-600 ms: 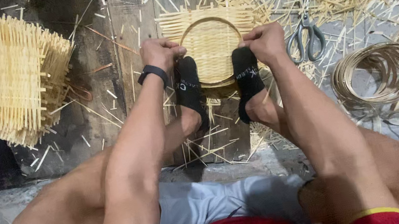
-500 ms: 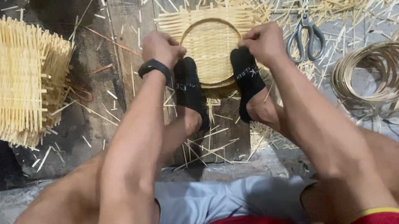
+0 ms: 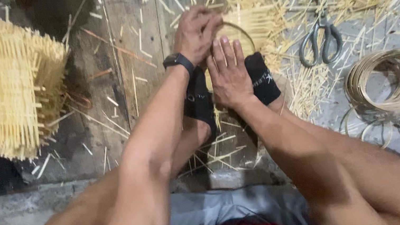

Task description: The person sits on the floor and weaves bamboo strips into a circular mat using a wooden mold and shears. They repeatedly place a bamboo ring on the mat, trim excess strips with shears, and adjust the weave.

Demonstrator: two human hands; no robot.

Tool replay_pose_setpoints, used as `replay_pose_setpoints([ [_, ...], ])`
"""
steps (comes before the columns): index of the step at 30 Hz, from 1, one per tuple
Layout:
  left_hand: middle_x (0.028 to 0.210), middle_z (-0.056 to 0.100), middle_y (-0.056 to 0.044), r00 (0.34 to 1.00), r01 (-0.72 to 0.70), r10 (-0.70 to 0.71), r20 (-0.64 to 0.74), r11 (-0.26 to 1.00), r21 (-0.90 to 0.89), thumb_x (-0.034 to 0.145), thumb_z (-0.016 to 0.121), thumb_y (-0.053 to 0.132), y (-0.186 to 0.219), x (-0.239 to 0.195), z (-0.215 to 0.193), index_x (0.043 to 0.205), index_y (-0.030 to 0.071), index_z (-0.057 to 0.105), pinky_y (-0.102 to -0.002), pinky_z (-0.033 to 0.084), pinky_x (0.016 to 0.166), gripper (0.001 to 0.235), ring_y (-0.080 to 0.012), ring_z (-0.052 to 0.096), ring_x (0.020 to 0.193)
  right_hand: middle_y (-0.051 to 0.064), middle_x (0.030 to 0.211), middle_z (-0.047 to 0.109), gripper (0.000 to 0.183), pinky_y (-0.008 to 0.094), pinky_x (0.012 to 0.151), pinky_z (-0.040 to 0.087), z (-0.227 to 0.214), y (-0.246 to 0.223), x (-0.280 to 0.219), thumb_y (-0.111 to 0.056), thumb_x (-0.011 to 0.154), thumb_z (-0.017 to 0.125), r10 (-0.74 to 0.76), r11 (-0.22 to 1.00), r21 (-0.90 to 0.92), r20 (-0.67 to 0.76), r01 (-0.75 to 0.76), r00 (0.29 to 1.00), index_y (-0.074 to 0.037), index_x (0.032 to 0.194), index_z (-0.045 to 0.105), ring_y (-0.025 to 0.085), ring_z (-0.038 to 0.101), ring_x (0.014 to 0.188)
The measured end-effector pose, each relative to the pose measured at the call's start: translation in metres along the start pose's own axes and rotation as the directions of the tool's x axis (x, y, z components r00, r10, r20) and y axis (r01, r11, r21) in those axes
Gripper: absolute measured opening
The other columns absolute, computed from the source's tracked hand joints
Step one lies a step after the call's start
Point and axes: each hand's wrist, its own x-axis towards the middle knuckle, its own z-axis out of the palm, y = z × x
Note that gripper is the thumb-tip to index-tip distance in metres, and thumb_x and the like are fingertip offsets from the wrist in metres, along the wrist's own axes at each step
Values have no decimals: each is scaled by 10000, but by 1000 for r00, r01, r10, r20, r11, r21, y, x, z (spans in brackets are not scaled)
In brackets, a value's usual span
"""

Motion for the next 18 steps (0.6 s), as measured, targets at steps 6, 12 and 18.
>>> replay_pose_setpoints([
  [6, 1045, 706, -78, 995, 70, -69, 71, 997, -9, 1027, 595, 387, 3, 9, -6, 1026, 122, 789, -397, 532, 891, 329, -258, 660, 991, 278, 1438, 417, 865, 586, 1148, 263, -36, 67, 20, -472, 775, 751, 45, 896, 442, 35, -56, 998, 39, 1419, 482, 446, 362, 1373],
  [12, 767, 706, -67, 942, 303, -293, 163, 952, -44, 1001, 606, 436, -7, 20, 3, 939, 101, 763, -370, 529, 686, 376, -213, 661, 721, 245, 918, 637, 437, 487, 794, 479, 7, 107, 66, -367, 1125, 396, 210, 594, 751, 201, -288, 957, -26, 1115, 669, 347, 590, 821],
  [18, 744, 704, -105, 937, 324, -314, 151, 945, -49, 975, 656, 464, -33, 16, 16, 899, 59, 767, -365, 518, 670, 427, -205, 645, 692, 276, 735, 549, 658, 490, 708, 465, 78, 124, 61, -453, 1181, 394, 211, 408, 812, 360, -417, 909, 91, 871, 597, 354, 499, 715],
])
